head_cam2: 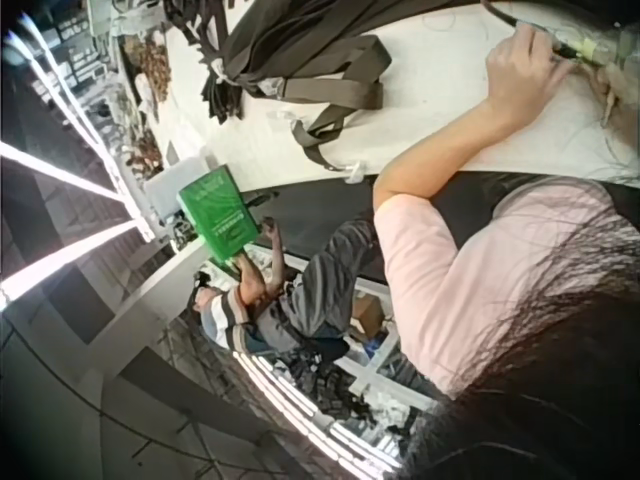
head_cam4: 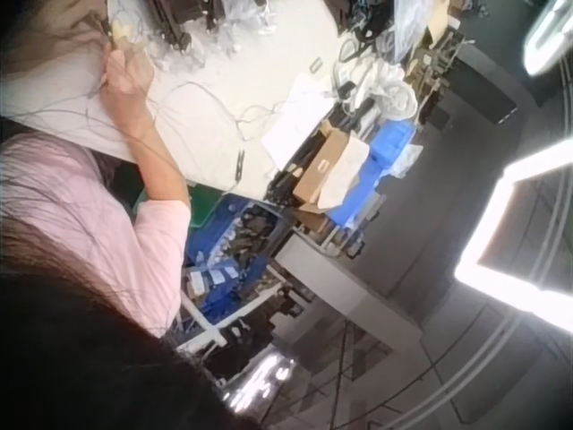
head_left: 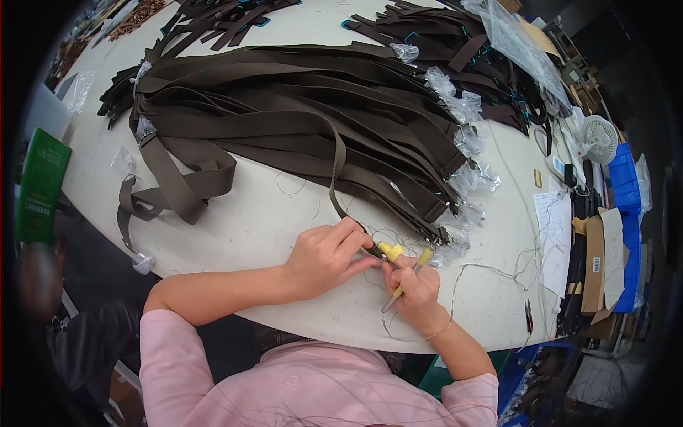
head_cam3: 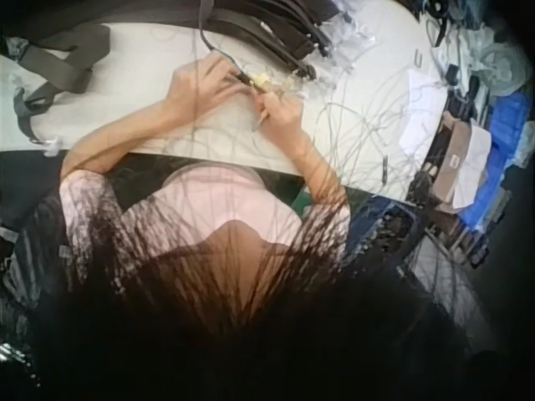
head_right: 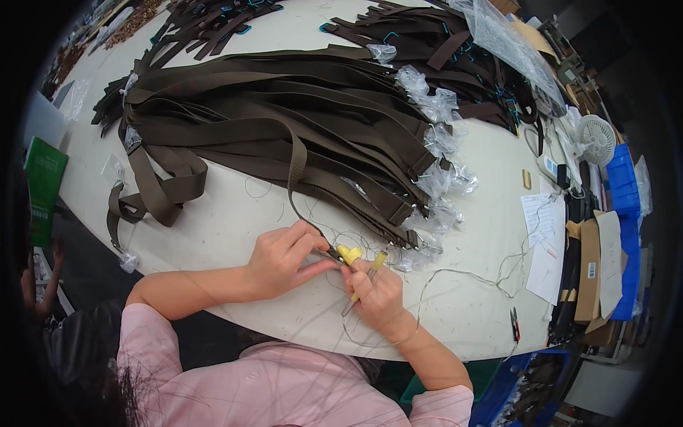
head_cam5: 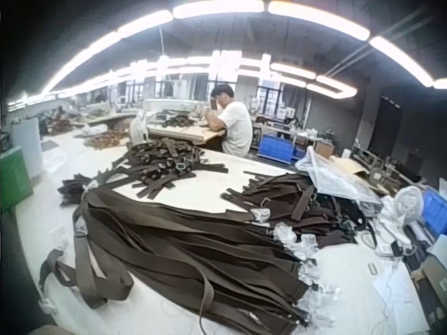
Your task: The person hand-sews a metal clasp onto the end of a dark fabric strap using a yellow-handled awl and thread. They repeatedly pierce the strap and pull the thread through to secure the clasp, then move to the next strap in the pile.
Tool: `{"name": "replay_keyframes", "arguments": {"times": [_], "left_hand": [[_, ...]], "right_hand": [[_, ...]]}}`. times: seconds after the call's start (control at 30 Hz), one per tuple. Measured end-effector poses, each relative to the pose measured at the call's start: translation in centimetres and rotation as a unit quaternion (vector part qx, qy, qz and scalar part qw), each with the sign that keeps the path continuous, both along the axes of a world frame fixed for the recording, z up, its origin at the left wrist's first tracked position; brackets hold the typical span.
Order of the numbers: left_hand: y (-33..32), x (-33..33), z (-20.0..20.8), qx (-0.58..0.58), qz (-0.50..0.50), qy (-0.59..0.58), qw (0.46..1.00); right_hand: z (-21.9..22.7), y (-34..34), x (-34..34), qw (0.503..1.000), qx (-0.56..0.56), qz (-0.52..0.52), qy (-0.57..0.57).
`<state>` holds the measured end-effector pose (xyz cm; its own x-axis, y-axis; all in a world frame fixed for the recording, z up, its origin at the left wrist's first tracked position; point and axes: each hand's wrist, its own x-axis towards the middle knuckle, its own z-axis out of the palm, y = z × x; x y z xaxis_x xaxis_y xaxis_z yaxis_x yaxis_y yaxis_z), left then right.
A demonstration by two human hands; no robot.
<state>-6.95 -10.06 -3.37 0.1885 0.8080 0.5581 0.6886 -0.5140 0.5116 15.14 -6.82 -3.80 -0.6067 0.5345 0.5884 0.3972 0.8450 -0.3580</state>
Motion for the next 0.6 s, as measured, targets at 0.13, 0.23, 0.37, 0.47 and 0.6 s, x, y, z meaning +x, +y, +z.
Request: {"name": "replay_keyframes", "arguments": {"times": [0.13,0.23,0.37,0.47,0.6], "left_hand": [[0.0,-0.3,-0.4,0.026,-0.035,0.027,0.999],[-0.3,-0.6,-0.2,0.018,-0.092,0.054,0.994],[-0.6,-1.9,1.1,0.032,-0.181,0.136,0.973],[-1.0,-2.9,2.0,0.014,-0.210,0.155,0.965],[-2.2,-3.8,1.3,-0.064,-0.219,0.106,0.968]], "right_hand": [[0.3,0.1,-0.2,1.000,-0.008,0.005,0.006],[0.5,0.4,0.1,1.000,0.006,0.014,-0.019],[-0.2,0.6,0.9,0.998,0.014,0.045,-0.037],[-0.3,0.5,1.2,0.996,0.016,0.063,-0.062],[1.0,0.4,0.4,0.995,-0.008,0.085,-0.046]]}}
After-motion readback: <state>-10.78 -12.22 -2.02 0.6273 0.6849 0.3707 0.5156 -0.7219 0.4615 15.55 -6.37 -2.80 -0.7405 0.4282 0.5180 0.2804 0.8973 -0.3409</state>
